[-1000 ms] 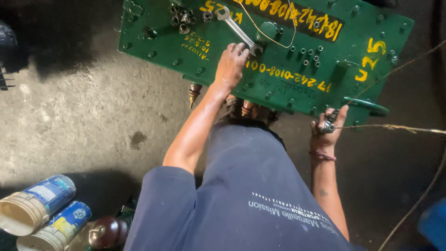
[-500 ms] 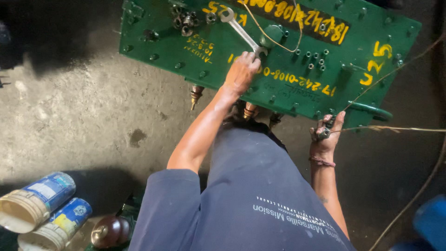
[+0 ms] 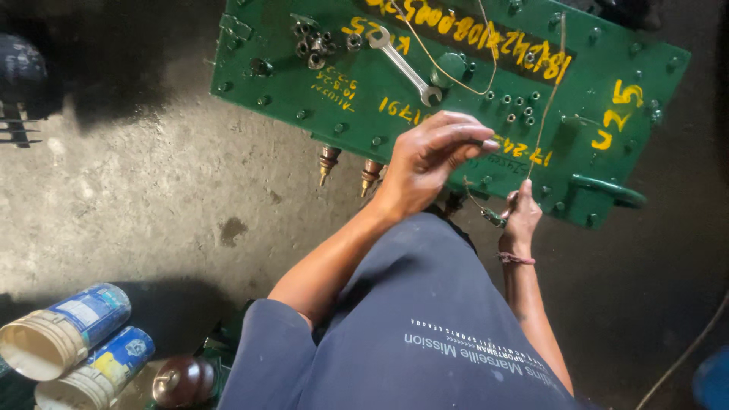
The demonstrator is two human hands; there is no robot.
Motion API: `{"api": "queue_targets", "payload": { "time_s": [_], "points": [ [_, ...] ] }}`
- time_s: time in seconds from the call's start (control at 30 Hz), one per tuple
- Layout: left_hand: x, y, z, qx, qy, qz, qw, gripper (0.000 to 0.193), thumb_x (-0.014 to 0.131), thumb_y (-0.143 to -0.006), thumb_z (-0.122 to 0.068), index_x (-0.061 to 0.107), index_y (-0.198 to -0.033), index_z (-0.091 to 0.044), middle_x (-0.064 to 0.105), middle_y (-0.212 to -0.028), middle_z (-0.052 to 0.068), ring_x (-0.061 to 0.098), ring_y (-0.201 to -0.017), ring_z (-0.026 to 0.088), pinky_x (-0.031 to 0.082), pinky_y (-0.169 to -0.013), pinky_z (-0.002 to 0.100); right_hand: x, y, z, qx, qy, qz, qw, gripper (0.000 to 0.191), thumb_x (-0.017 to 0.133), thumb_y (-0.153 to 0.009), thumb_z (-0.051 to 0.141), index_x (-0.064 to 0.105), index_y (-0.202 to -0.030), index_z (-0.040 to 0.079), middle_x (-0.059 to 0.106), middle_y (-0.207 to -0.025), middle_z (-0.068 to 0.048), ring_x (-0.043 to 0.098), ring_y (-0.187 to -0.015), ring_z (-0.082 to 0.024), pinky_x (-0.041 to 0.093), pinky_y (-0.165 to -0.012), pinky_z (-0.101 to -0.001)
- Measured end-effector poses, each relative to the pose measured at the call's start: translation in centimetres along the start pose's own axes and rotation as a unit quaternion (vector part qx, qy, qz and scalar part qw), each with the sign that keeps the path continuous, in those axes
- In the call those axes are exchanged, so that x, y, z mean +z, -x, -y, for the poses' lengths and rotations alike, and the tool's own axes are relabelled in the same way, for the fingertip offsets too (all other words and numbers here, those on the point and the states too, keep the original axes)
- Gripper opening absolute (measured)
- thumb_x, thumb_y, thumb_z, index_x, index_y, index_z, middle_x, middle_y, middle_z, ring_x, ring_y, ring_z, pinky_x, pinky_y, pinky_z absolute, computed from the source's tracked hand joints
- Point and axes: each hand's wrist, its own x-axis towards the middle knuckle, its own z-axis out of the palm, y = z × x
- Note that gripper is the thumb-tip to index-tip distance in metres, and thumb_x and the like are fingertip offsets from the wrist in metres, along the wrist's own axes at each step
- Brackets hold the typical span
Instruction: The person threads a thin wire through a series of small metal rings and washers on a green board. They pick up the components one by one and slide them onto the wire, building a chain-like assembly.
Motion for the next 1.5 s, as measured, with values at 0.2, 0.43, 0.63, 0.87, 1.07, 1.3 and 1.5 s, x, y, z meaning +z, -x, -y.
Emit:
{"api": "queue_targets", "payload": {
  "time_s": [0.2, 0.43, 0.63, 0.87, 1.07, 1.3, 1.5],
  "points": [
    [-1.2, 0.5, 0.1, 0.059, -0.224, 0.042, 0.972, 0.018, 0.071, -0.097, 0.0, 0.071, -0.115, -0.006, 0.067, -0.117, 0.01, 0.071, -0.105, 0.027, 0.059, -0.089, 0.034, -0.7, -0.1, 0.0, -0.014, -0.002, 0.001, 1.0, 0.054, 0.057, -0.108, 0.054, 0.06, -0.077, 0.01, 0.052, -0.065, 0.003, 0.045, -0.053, -0.007, 0.034, -0.051, -0.0241],
    [-2.2, 0.6, 0.7, 0.042, -0.19, 0.045, 0.98, 0.013, 0.07, -0.098, -0.006, 0.069, -0.111, -0.006, 0.069, -0.11, 0.009, 0.073, -0.102, 0.028, 0.06, -0.088, 0.036, -1.8, 0.1, -0.4, -0.026, -0.03, 0.011, 0.999, 0.053, 0.058, -0.108, 0.055, 0.06, -0.08, 0.01, 0.052, -0.066, 0.002, 0.044, -0.053, -0.007, 0.032, -0.051, -0.0242],
    [-2.8, 1.5, 1.6, 0.044, -0.234, 0.083, 0.968, 0.017, 0.066, -0.095, -0.003, 0.069, -0.111, -0.006, 0.066, -0.113, 0.011, 0.07, -0.102, 0.034, 0.057, -0.086, 0.04, -1.7, 0.2, -0.4, -0.012, -0.001, -0.018, 1.0, 0.054, 0.057, -0.108, 0.054, 0.059, -0.078, 0.009, 0.05, -0.062, 0.001, 0.045, -0.05, -0.008, 0.032, -0.048, -0.0243],
    [-3.0, 2.0, 4.1, 0.001, -0.334, 0.184, 0.924, 0.013, 0.063, -0.091, -0.001, 0.066, -0.102, -0.005, 0.063, -0.107, 0.015, 0.067, -0.096, 0.039, 0.054, -0.08, 0.048, -1.9, 0.4, -0.5, -0.029, -0.001, -0.011, 1.0, 0.054, 0.057, -0.109, 0.054, 0.06, -0.08, 0.01, 0.052, -0.068, 0.002, 0.045, -0.054, -0.006, 0.035, -0.05, -0.0237],
    [-3.4, 1.4, 5.1, 0.044, -0.271, 0.158, 0.948, 0.019, 0.07, -0.089, -0.004, 0.067, -0.107, -0.008, 0.064, -0.102, 0.014, 0.067, -0.094, 0.038, 0.054, -0.08, 0.045, -1.5, 0.2, -0.3, -0.056, -0.014, -0.012, 0.998, 0.052, 0.056, -0.109, 0.053, 0.059, -0.078, 0.011, 0.056, -0.071, 0.002, 0.046, -0.053, -0.007, 0.036, -0.05, -0.0236],
    [-4.4, 0.9, 3.1, -0.097, -0.128, 0.085, 0.983, 0.071, 0.067, -0.091, 0.008, 0.045, -0.154, -0.015, 0.074, -0.104, 0.007, 0.075, -0.094, 0.014, 0.06, -0.088, 0.03, -1.3, 0.4, 0.7, -0.037, -0.019, -0.027, 0.999, 0.05, 0.056, -0.109, 0.052, 0.057, -0.078, 0.012, 0.052, -0.068, 0.002, 0.046, -0.053, -0.007, 0.035, -0.05, -0.0235],
    [-5.6, 0.2, 2.9, -0.136, 0.0, 0.072, 0.988, 0.076, 0.071, -0.094, 0.011, 0.041, -0.159, -0.013, 0.076, -0.116, 0.008, 0.071, -0.106, 0.011, 0.06, -0.098, 0.029, -0.9, 0.4, 2.0, -0.05, -0.033, -0.02, 0.998, 0.05, 0.056, -0.11, 0.051, 0.056, -0.078, 0.013, 0.049, -0.066, 0.004, 0.043, -0.051, -0.005, 0.033, -0.048, -0.0227]
  ]
}}
